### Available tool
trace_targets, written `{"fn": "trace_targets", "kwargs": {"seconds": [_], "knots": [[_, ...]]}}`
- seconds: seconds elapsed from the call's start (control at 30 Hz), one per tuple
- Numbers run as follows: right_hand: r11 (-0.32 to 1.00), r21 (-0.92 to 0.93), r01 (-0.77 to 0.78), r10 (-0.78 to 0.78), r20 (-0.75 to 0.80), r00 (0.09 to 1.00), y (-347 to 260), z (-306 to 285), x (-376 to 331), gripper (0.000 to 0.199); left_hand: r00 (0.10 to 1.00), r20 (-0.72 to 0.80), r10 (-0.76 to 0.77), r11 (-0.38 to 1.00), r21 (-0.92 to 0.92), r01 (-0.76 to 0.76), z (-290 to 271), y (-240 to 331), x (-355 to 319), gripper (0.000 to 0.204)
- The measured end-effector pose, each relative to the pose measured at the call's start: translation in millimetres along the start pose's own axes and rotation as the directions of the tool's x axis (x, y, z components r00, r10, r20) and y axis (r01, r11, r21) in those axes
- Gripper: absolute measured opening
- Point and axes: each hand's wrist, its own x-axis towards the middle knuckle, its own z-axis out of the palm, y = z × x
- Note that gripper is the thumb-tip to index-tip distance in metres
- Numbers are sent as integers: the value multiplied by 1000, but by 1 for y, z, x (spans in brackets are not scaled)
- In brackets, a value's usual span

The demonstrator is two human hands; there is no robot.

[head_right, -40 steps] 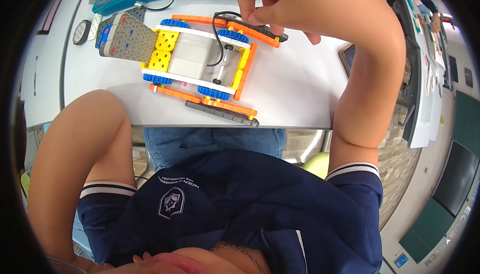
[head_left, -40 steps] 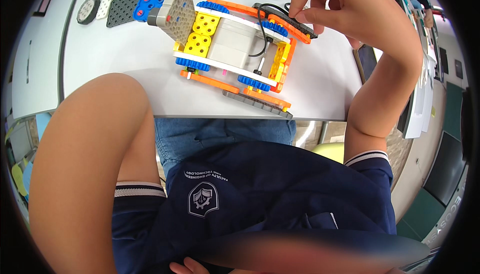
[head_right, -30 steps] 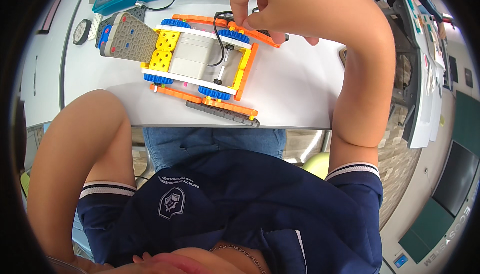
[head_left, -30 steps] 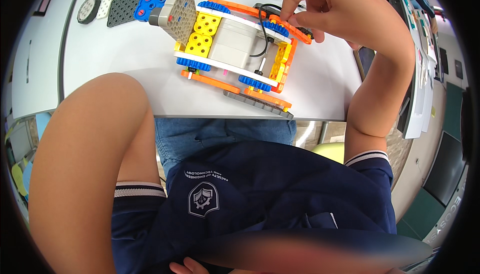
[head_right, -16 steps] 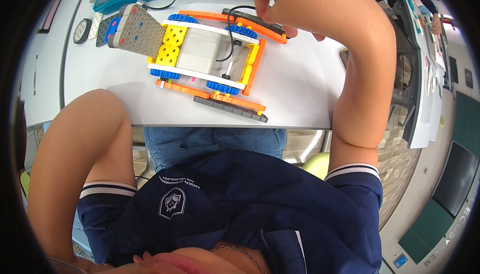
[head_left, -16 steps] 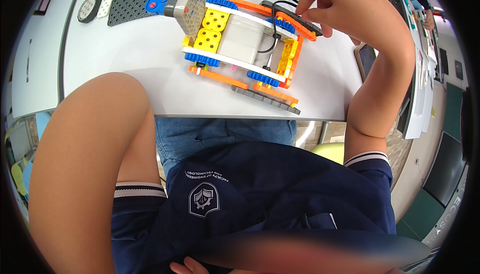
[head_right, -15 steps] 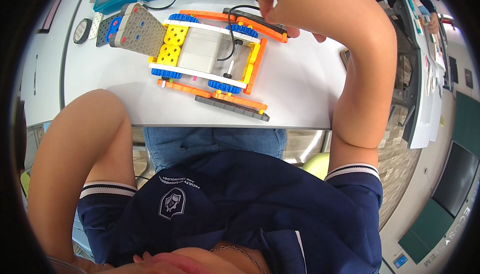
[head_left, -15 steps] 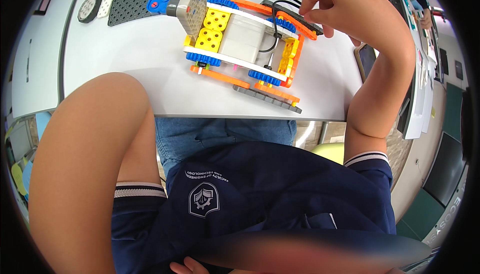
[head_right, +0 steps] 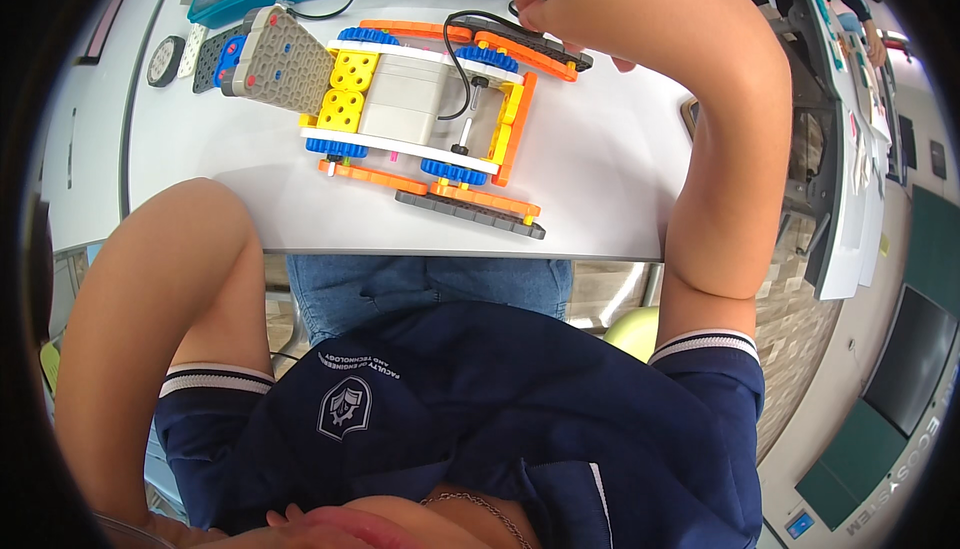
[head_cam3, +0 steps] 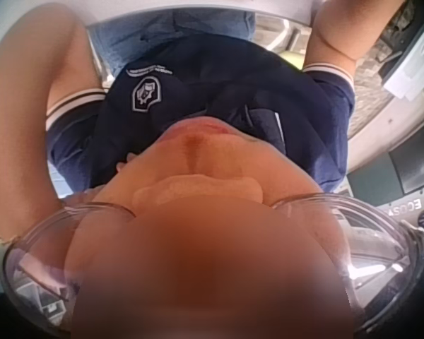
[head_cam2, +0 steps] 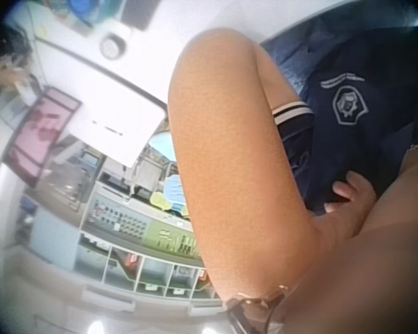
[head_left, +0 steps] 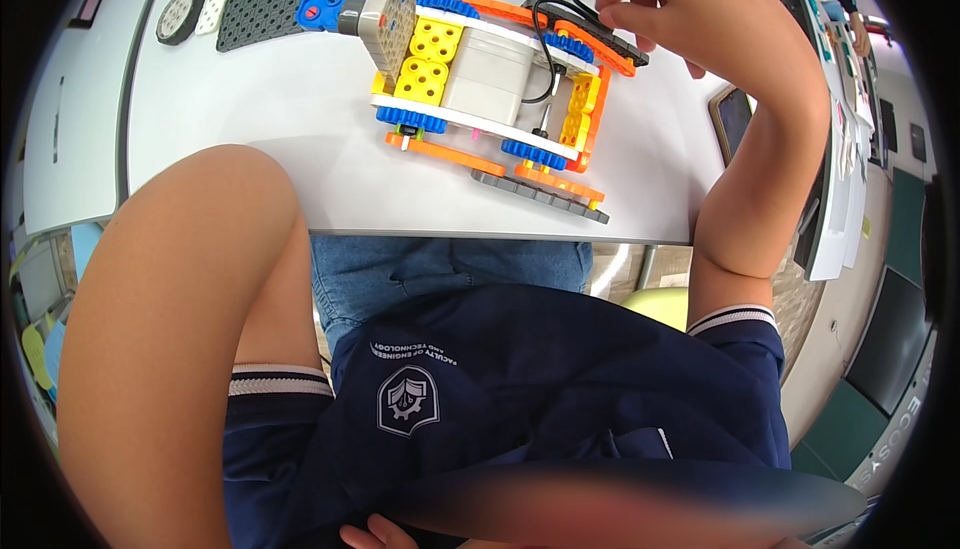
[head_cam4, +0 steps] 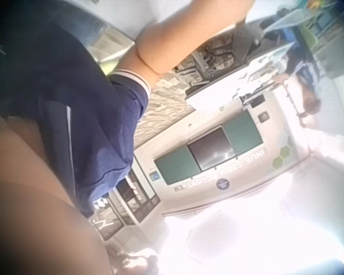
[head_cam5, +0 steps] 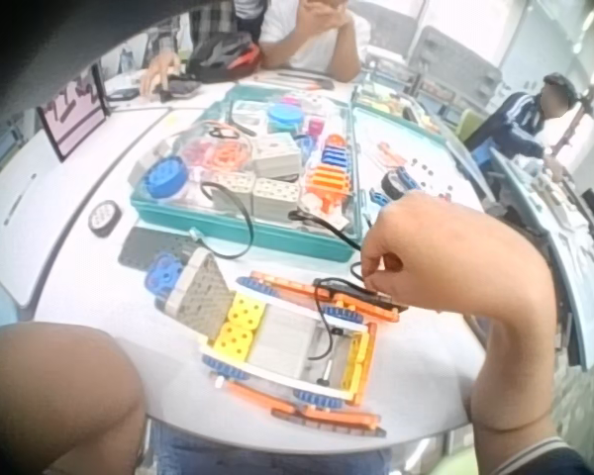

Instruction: The person assembles a small robot using colorful plastic building blocks and electronic components. They connect wires to a control unit, attach structural pieces, and use pliers to separate and modify parts of the robot frame.

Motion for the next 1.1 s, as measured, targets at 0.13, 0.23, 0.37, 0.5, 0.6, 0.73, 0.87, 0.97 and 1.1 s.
{"fn": "trace_targets", "kwargs": {"seconds": [0.13,0.23,0.37,0.5,0.6,0.73,0.87,0.97,1.1], "knots": [[955,129,266,-243,-168,955,13,12,7,11,1000,4,-5,1000,-5,5,0,0,0,20],[887,191,420,-355,-297,886,15,18,10,10,1000,8,-7,1000,-10,7,1,-1,0,20],[841,273,468,-355,-375,856,16,19,8,9,1000,10,-12,1000,-12,12,1,-1,0,20],[831,257,493,-351,-444,824,12,16,5,9,1000,11,-14,1000,-18,14,0,-1,0,20],[783,277,557,-355,-536,766,5,18,6,14,1000,15,-17,1000,-21,17,1,-1,1,20],[558,211,802,-482,-704,521,-11,28,15,32,1000,17,-20,999,-24,20,1,-1,1,20],[421,74,904,-573,-750,329,-26,36,18,42,1000,18,-21,999,-29,22,2,-1,2,20],[382,116,917,-576,-746,335,-31,44,26,41,999,24,-22,999,-33,23,2,-1,2,19],[398,186,898,-534,-749,392,-29,50,29,34,999,29,-27,999,-36,28,3,-1,3,19]]}}
